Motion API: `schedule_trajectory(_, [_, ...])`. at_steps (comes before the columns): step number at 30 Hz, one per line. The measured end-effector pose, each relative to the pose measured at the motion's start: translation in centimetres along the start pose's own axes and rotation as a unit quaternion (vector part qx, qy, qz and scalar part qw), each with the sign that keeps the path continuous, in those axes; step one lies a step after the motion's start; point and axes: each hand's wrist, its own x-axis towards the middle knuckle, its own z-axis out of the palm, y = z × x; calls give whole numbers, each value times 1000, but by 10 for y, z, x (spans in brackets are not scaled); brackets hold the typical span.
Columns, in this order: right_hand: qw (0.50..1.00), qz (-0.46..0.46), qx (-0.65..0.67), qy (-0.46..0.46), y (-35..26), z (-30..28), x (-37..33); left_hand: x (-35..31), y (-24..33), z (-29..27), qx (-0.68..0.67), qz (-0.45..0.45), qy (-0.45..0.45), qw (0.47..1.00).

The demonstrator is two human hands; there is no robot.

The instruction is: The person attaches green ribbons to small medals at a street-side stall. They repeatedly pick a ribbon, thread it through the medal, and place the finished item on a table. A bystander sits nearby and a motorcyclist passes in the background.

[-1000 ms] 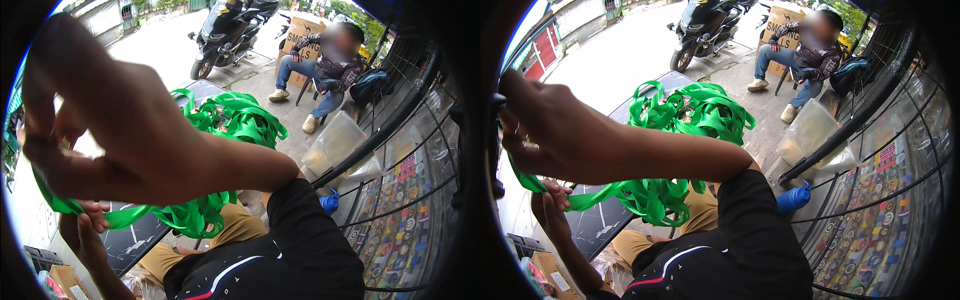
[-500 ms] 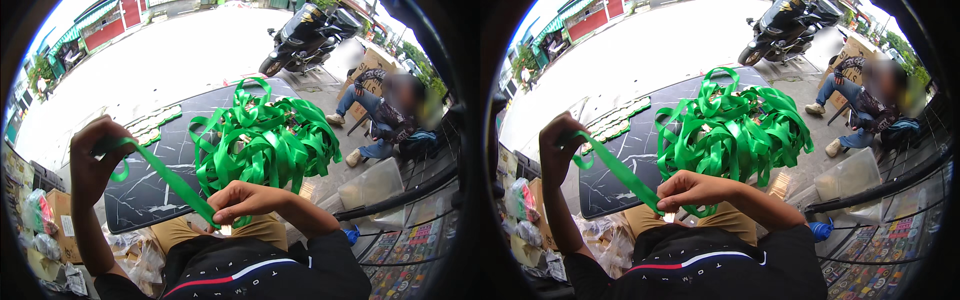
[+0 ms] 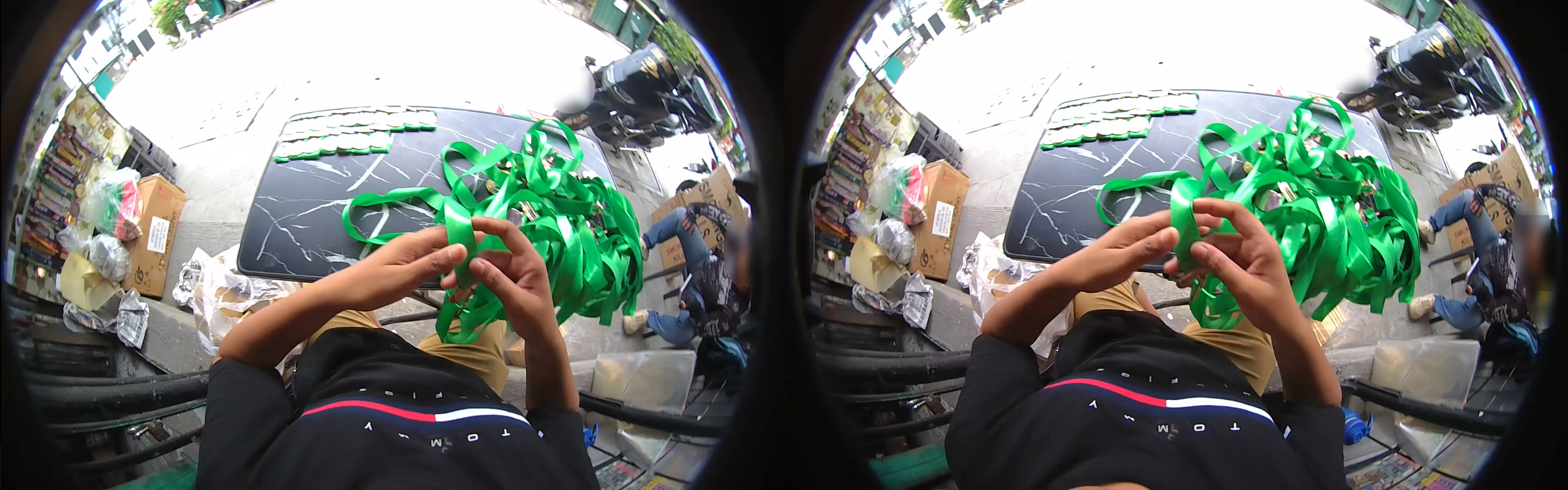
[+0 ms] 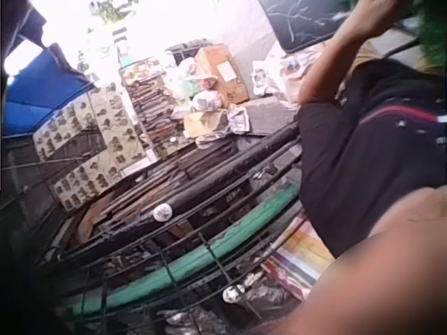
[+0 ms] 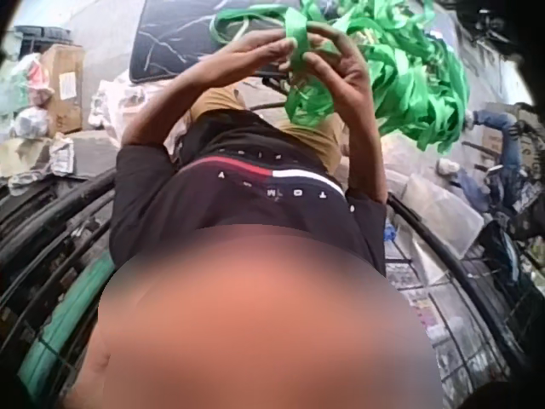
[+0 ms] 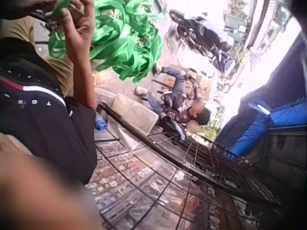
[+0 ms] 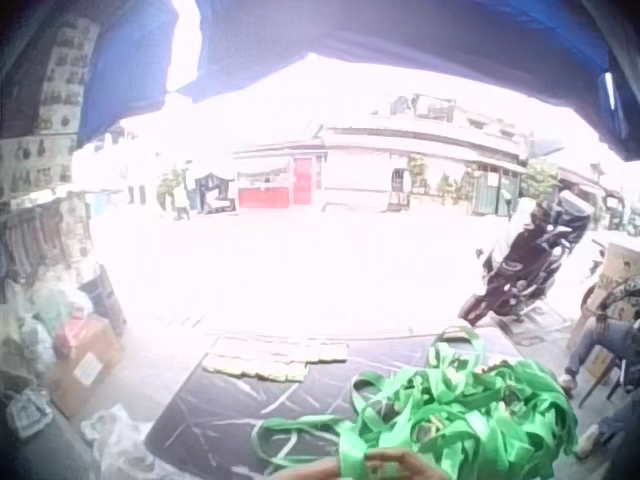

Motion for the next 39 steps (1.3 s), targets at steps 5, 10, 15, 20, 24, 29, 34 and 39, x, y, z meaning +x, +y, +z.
schedule_trajectory(5, [995,-63,4,73,21,36,-19,-11,-8,22,-130,-17,50,990])
schedule_trajectory(10, [994,-41,-74,67,42,41,-33,-24,-5,17,83,84,113,986])
schedule_trajectory(15, [995,50,-81,-10,68,29,-34,-45,35,-15,69,124,102,985])
schedule_trajectory(20, [978,126,-134,-101,80,22,-30,-55,58,-24,-10,112,140,984])
schedule_trajectory(24, [987,124,-41,-92,64,28,-27,-39,33,-12,-84,90,58,991])
schedule_trajectory(29, [995,75,56,-24,45,42,-15,-21,8,-26,-163,28,113,980])
schedule_trajectory(34, [995,-34,69,67,42,34,-7,-69,5,-45,110,-136,71,982])
schedule_trajectory(39, [997,21,66,34,39,24,-1,-69,-19,-3,-30,-57,-42,997])
